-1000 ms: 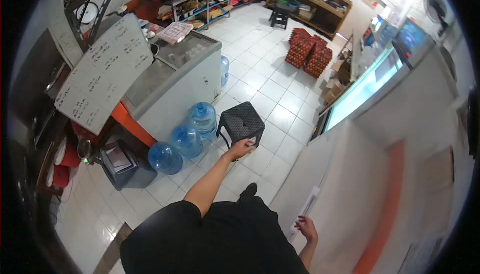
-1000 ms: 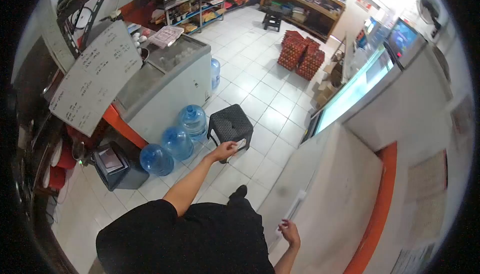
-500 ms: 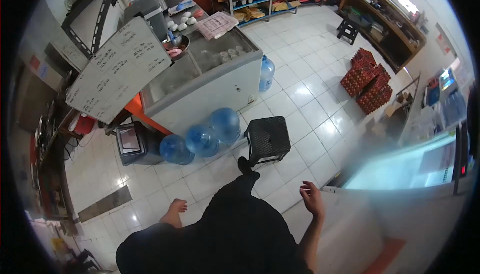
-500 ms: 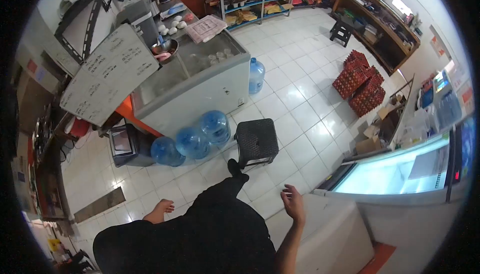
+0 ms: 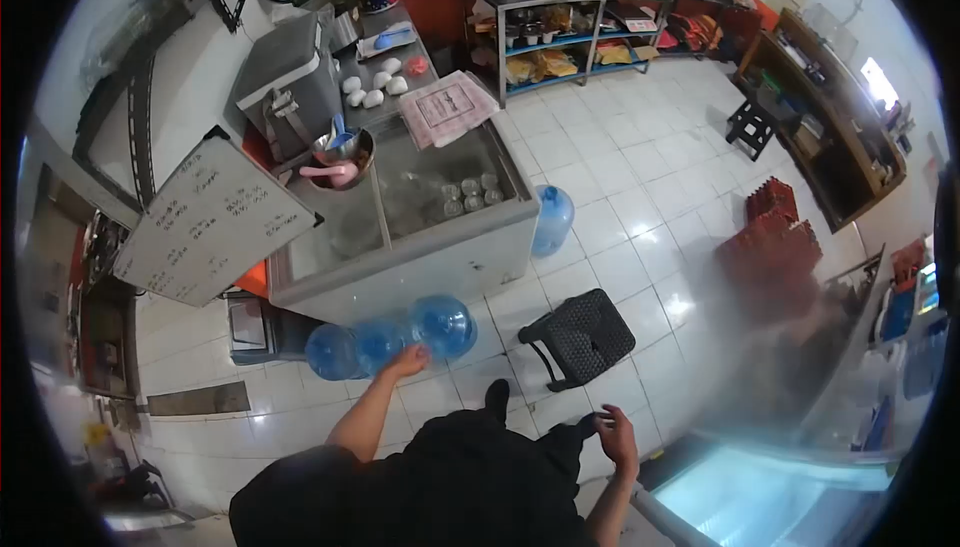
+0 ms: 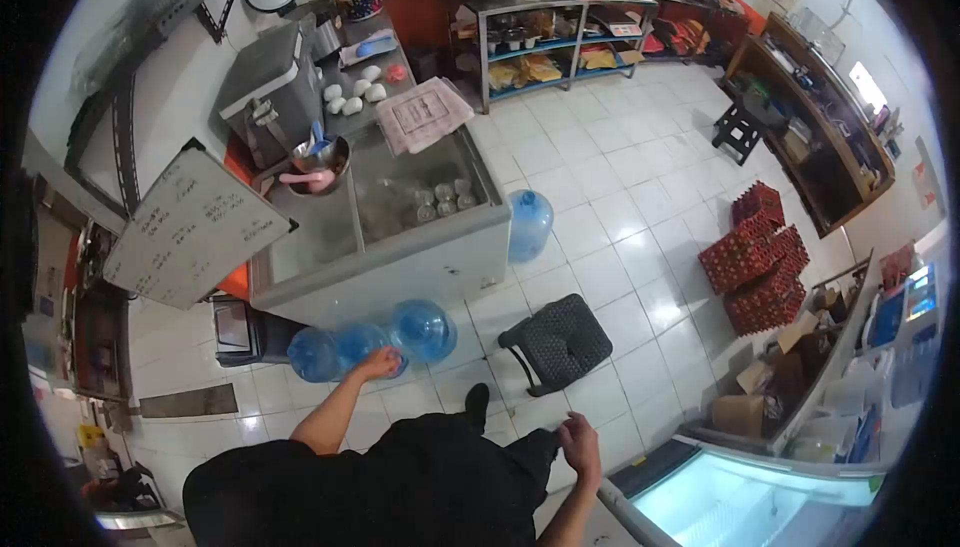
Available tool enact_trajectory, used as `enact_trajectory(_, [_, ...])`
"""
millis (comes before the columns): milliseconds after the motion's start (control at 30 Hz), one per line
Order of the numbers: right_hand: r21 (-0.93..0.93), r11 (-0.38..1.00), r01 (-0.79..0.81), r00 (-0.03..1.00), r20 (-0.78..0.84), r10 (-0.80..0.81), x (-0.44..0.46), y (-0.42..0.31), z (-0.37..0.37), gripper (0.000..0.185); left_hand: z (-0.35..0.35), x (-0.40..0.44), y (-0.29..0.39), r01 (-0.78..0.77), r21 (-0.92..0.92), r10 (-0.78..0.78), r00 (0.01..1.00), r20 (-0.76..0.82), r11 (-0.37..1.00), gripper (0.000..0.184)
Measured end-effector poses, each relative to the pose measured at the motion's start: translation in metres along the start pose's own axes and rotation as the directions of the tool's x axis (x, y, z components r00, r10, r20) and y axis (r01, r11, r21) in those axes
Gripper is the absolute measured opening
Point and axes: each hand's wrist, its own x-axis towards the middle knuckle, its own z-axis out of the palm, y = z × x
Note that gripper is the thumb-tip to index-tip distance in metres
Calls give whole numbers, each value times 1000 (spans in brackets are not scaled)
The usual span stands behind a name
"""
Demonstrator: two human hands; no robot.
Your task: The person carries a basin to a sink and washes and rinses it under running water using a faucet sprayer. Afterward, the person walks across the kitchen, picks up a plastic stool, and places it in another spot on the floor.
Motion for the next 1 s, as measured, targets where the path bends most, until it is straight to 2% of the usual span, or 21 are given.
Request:
enact_trajectory(33, [-14, 997, -76, 996, -51, 75, 1, 17, -18, 39, -13, 31, 23, -139, 86, 141, 990, -18, 987, 39])
enact_trajectory(100, [-206, 970, -127, 985, -138, 100, 4, 39, -40, 38, -32, 44, 93, -57, 184, 74, 994, -86, 981, 41])
enact_trajectory(133, [-207, 971, -121, 987, -130, 95, 8, 44, -51, 38, -37, 62, 109, -52, 181, 70, 993, -94, 982, 41])
enact_trajectory(200, [-217, 951, -218, 974, -111, 198, 17, 53, -75, 39, -36, 94, 130, -107, 266, 143, 982, -122, 958, 40])
enact_trajectory(300, [-201, 937, -286, 957, -107, 269, 39, 71, -109, 39, -5, 129, 170, -119, 296, 163, 978, -130, 948, 39])
enact_trajectory(333, [-152, 950, -272, 961, -103, 258, 54, 116, -116, 38, 12, 141, 179, -116, 282, 162, 976, -145, 952, 39])
enact_trajectory(400, [-142, 951, -276, 960, -96, 264, 82, 124, -143, 39, 52, 170, 200, -159, 296, 187, 980, -68, 942, 38])
enact_trajectory(433, [-118, 947, -300, 953, -89, 291, 99, 125, -154, 39, 70, 180, 216, -164, 282, 194, 977, -84, 945, 38])
enact_trajectory(500, [-156, 955, -252, 967, -11, 253, 138, 117, -181, 41, 119, 190, 242, -61, 55, 59, 998, 37, 997, 37])
enact_trajectory(567, [-228, 969, -98, 986, 110, 125, 185, 131, -211, 37, 165, 212, 240, -51, 83, 52, 999, -3, 995, 37])
enact_trajectory(700, [-324, 944, -60, 983, 148, 113, 265, 105, -290, 39, 231, 212, 277, 119, -107, -113, 992, 56, 987, 39])
enact_trajectory(733, [-261, 962, -78, 983, 139, 117, 282, 99, -312, 42, 241, 218, 279, 159, -71, -152, 983, 103, 985, 39])
enact_trajectory(800, [-249, 964, -91, 987, 106, 120, 323, 109, -347, 41, 252, 227, 298, 201, -27, -194, 969, 152, 979, 38])
enact_trajectory(867, [-304, 951, -52, 995, 61, 74, 347, 121, -380, 40, 262, 222, 317, 288, 22, -288, 955, 70, 957, 40])
enact_trajectory(1000, [-414, 910, -28, 998, 41, 49, 389, 155, -426, 40, 258, 222, 366, 321, 22, -322, 946, 28, 947, 43])
